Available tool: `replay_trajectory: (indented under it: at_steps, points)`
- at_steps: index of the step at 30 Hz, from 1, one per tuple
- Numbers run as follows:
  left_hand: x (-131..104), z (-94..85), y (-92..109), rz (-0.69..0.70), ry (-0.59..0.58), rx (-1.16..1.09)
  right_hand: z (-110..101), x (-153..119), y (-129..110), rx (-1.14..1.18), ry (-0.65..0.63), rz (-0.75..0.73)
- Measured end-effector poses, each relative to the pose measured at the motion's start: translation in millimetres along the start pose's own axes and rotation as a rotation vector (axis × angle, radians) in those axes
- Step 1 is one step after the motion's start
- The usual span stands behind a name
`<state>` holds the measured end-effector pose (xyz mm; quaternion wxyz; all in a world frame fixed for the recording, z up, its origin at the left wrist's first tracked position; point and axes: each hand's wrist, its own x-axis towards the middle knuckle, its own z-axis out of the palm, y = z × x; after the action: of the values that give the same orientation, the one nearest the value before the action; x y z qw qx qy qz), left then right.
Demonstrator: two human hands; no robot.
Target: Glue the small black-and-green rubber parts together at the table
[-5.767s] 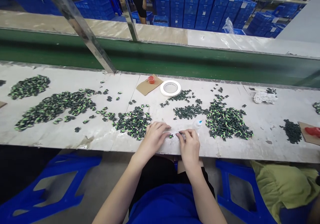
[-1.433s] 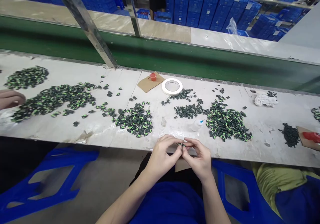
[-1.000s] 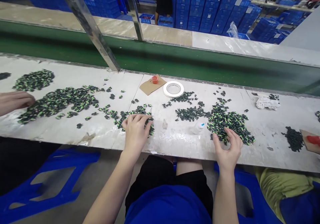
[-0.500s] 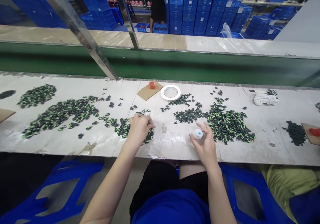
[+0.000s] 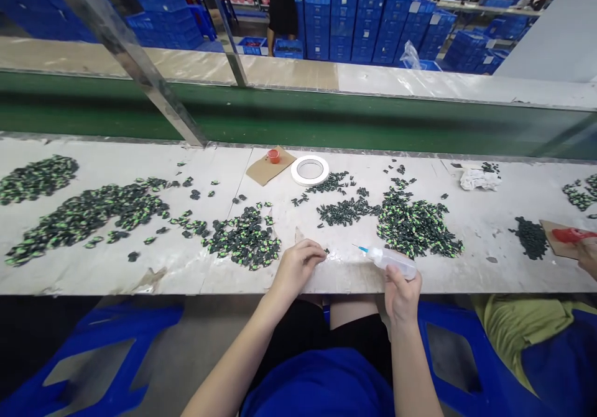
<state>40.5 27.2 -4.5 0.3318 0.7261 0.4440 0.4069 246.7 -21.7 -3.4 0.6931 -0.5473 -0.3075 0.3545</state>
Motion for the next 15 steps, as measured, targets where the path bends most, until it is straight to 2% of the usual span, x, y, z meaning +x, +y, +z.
replay_trajectory:
  at_steps: [3, 7, 15]
  points:
    - [-4.3, -3.8, 1.3, -0.013, 0.053, 0.052, 5.4, 1.3, 0.0, 0.022, 0.019, 0.023]
    - [-4.9, -2.0, 3.1, -0.029, 0.126, 0.162, 16.2, 0.8, -3.5, -0.122, -0.044, 0.029]
    - [-5.6, 7.2, 0.4, -0.106, 0.113, 0.081, 38.9, 1.8, -12.0, -0.362, -0.076, 0.022]
